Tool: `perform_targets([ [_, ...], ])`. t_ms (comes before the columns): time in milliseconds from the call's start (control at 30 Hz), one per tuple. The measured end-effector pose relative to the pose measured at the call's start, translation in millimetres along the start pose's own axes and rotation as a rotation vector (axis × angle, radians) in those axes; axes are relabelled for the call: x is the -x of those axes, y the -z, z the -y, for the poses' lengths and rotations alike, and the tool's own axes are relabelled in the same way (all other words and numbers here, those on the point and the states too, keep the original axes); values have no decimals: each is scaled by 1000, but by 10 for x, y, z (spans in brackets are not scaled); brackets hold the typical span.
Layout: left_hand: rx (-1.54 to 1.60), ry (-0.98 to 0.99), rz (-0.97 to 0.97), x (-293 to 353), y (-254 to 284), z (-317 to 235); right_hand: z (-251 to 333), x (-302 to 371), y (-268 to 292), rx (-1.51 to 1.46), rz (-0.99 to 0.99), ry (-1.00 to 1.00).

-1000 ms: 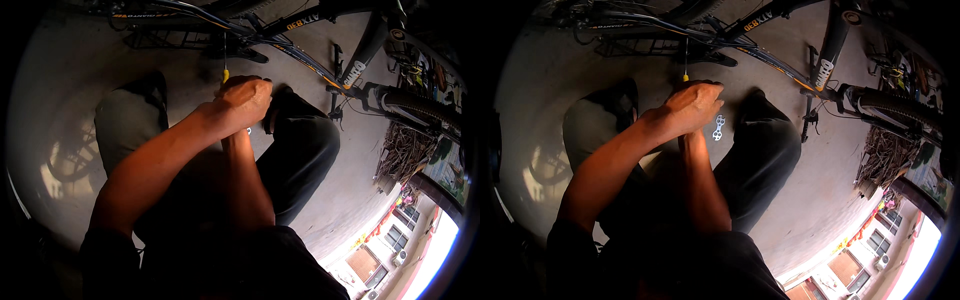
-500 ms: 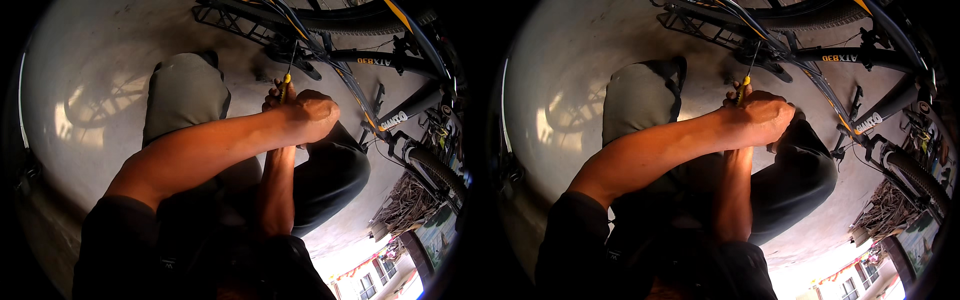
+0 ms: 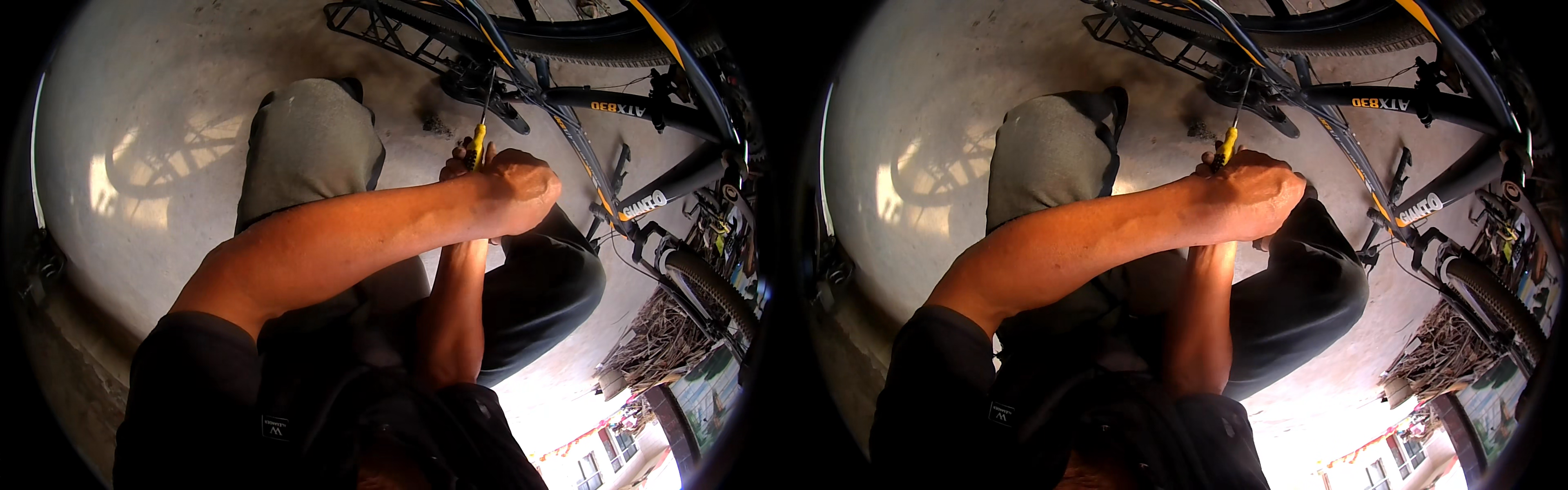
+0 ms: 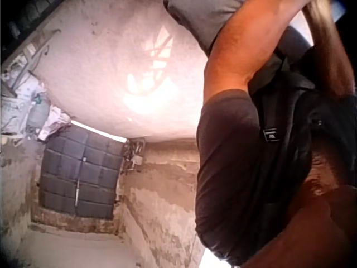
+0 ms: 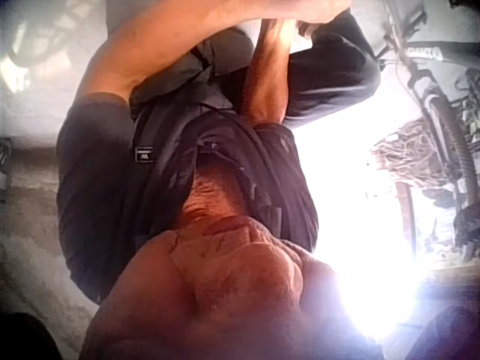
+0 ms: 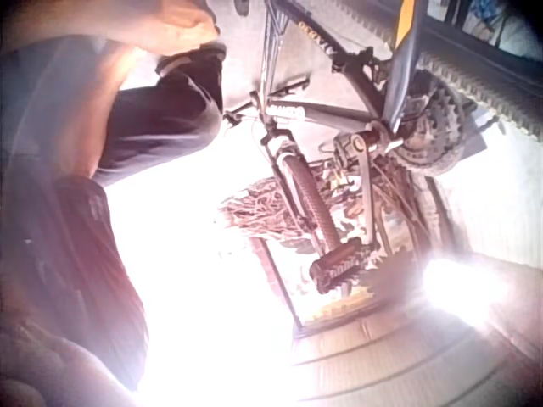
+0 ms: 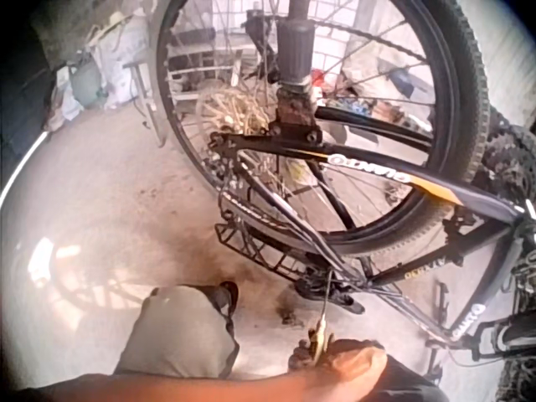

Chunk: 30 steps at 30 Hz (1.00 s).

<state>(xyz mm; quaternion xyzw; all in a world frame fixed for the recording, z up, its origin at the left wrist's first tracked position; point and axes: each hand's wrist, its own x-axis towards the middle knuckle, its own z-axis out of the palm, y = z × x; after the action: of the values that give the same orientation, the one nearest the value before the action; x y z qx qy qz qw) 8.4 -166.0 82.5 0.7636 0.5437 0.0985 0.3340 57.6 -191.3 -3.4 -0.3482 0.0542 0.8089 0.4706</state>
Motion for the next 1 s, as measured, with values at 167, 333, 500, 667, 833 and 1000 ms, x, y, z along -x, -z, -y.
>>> perform_targets([
  [167,-91,258,-286,3,-485,14,7,-32,25,-119,149,-78],
  [333,-83,203,-375,-7,-628,-58,72,-44,-18,-37,90,-17],
  [500,-28,-47,25,19,135,-88,-28,-39,-138,195,-151,42],
  [667,9,-78,124,82,282,-70,-85,-53,-223,352,-376,88],
  [833,106,-213,188,56,395,-83,-127,-33,-363,733,-691,261],
  [1000,164,-285,198,-47,435,-23,-133,-8,-252,418,-487,231],
])
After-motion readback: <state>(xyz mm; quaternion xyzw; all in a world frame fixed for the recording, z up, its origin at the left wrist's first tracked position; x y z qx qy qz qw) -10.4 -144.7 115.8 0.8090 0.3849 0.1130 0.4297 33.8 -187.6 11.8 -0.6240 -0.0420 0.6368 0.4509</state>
